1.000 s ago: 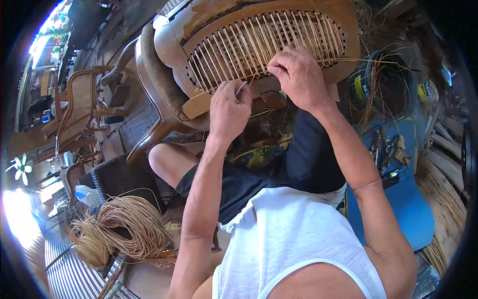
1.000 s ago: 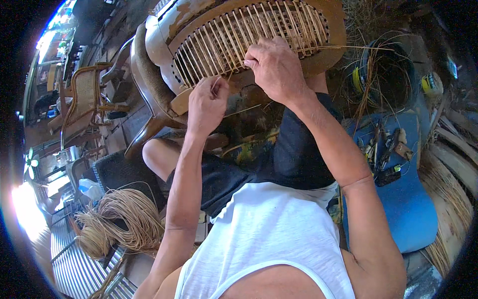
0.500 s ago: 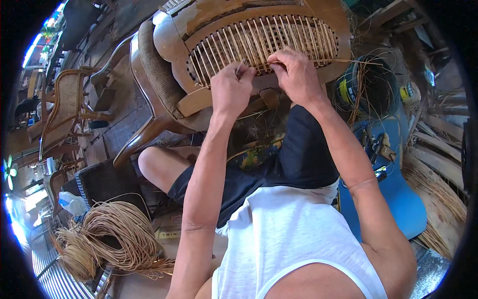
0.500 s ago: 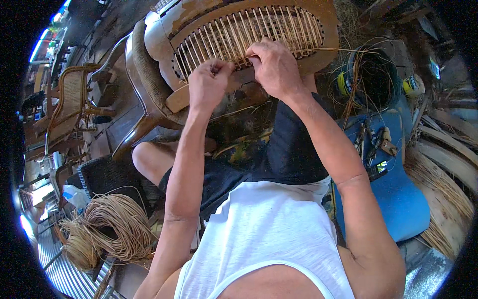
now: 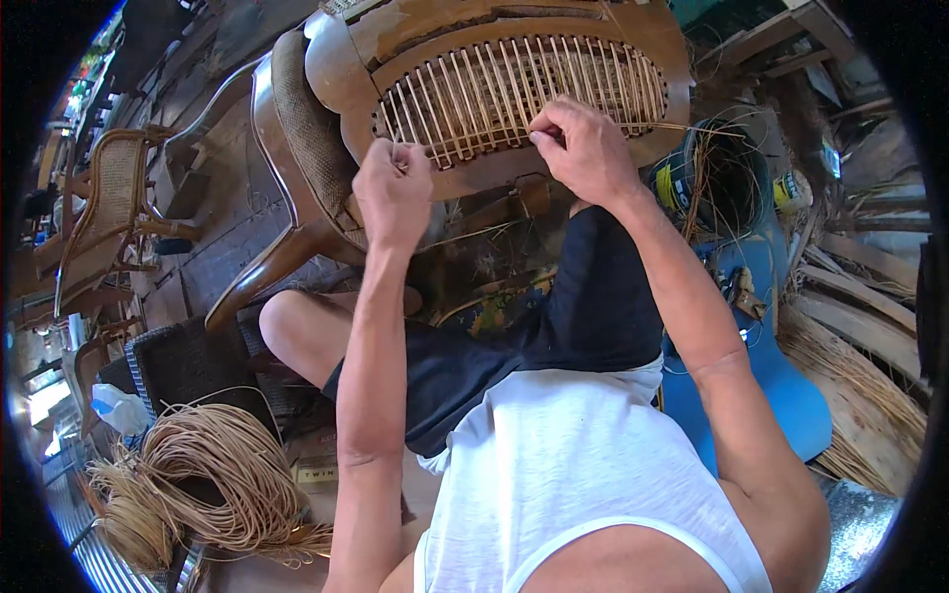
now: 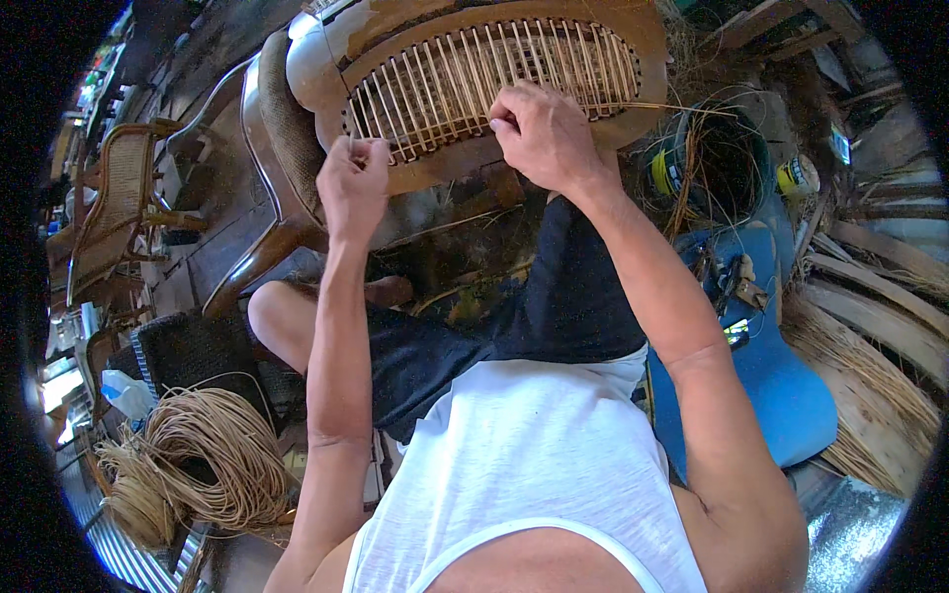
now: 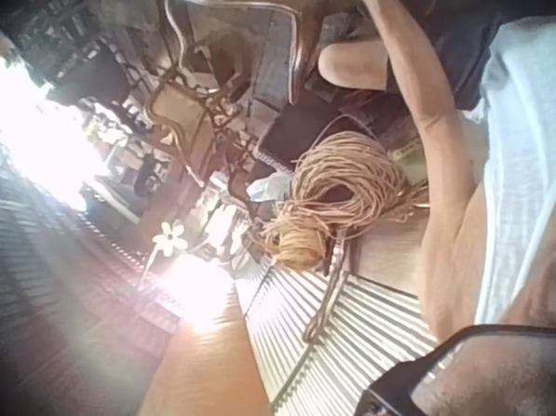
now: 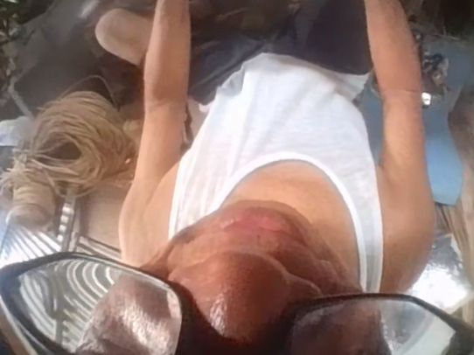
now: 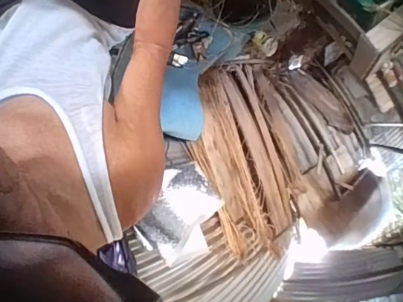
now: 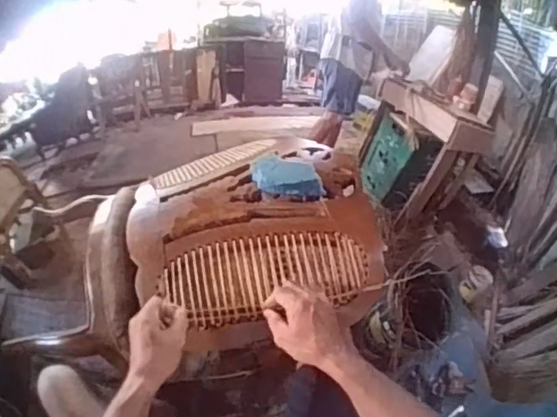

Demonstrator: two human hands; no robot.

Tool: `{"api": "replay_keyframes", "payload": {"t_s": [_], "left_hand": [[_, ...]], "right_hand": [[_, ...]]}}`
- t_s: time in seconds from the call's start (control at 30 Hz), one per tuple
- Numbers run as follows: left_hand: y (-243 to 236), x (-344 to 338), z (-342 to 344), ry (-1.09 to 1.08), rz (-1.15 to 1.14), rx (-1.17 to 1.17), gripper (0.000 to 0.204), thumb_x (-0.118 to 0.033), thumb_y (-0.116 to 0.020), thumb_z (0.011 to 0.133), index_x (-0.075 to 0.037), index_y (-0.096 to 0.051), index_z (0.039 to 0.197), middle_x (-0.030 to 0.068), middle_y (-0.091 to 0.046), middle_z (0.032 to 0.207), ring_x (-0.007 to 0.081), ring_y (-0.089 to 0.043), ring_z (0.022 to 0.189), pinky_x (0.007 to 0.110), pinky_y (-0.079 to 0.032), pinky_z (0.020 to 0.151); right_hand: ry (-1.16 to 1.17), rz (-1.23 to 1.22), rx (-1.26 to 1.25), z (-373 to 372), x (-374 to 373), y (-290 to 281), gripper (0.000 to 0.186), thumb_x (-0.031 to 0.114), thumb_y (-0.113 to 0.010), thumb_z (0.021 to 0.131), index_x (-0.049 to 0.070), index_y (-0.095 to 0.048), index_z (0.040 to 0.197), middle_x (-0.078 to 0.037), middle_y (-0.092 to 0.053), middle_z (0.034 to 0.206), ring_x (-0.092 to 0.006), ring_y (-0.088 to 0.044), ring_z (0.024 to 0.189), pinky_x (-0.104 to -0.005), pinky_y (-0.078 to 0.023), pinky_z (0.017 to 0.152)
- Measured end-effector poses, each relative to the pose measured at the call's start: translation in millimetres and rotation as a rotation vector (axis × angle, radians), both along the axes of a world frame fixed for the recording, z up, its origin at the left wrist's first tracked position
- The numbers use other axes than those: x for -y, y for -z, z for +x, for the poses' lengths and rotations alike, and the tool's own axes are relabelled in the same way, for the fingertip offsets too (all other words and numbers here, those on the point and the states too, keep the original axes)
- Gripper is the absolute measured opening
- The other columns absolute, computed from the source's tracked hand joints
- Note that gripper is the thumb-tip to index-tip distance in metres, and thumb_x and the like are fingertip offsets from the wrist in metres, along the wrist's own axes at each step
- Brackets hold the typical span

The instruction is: The person weaves rattan strips into a chair back, using a small tool to guide the strips and cutting them with scissors.

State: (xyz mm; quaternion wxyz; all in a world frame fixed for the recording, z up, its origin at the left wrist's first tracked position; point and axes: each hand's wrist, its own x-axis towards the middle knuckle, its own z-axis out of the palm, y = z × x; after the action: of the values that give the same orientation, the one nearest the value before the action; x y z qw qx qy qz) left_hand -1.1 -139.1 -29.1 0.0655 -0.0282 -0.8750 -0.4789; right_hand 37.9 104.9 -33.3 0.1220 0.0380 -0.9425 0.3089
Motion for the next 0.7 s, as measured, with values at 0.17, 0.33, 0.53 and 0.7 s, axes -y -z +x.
{"api": "replay_keyframes", "payload": {"t_s": [0.17,0.33,0.53,0.7], "left_hand": [[1.8,9.4,8.0,0.020,-0.074,0.077,0.024,-0.017,-0.072,0.092,0.003,-0.061,0.083,0.0142,-0.070,0.079,0.0179,-0.062,0.068,0.035,-0.051,0.066],[27.5,21.2,36.3,0.202,0.262,0.061,0.019,-0.010,-0.071,0.095,0.000,-0.059,0.084,0.0060,-0.073,0.089,0.0080,-0.055,0.069,0.026,-0.046,0.064],[6.3,16.3,32.1,0.275,0.527,0.102,0.015,-0.007,-0.067,0.098,-0.001,-0.056,0.088,0.0096,-0.074,0.104,0.0038,-0.049,0.072,0.022,-0.043,0.064],[7.7,17.1,4.0,0.227,0.535,0.172,0.017,-0.009,-0.066,0.096,-0.003,-0.055,0.085,0.0140,-0.074,0.107,0.0088,-0.059,0.087,0.027,-0.048,0.083]], "right_hand": [[-0.051,0.044,0.072,0.2,-3.4,-10.1,0.010,0.018,-0.068,0.094,0.008,-0.065,0.093,-0.008,-0.064,0.090,-0.0275,-0.066,0.087,-0.0463,-0.053,0.082],[-0.068,-0.060,0.037,-3.1,-1.6,-22.8,0.007,0.011,-0.068,0.094,0.005,-0.066,0.097,-0.008,-0.065,0.095,-0.0247,-0.068,0.086,-0.0388,-0.057,0.078],[-0.286,0.139,-0.069,-30.7,-19.2,-26.6,0.010,0.011,-0.064,0.097,0.007,-0.070,0.104,-0.009,-0.065,0.100,-0.0281,-0.069,0.090,-0.0399,-0.058,0.080],[-0.630,0.298,-0.030,-55.6,-33.7,-35.7,0.014,0.010,-0.064,0.097,0.011,-0.072,0.107,-0.006,-0.062,0.102,-0.0291,-0.069,0.092,-0.0426,-0.057,0.082]]}}
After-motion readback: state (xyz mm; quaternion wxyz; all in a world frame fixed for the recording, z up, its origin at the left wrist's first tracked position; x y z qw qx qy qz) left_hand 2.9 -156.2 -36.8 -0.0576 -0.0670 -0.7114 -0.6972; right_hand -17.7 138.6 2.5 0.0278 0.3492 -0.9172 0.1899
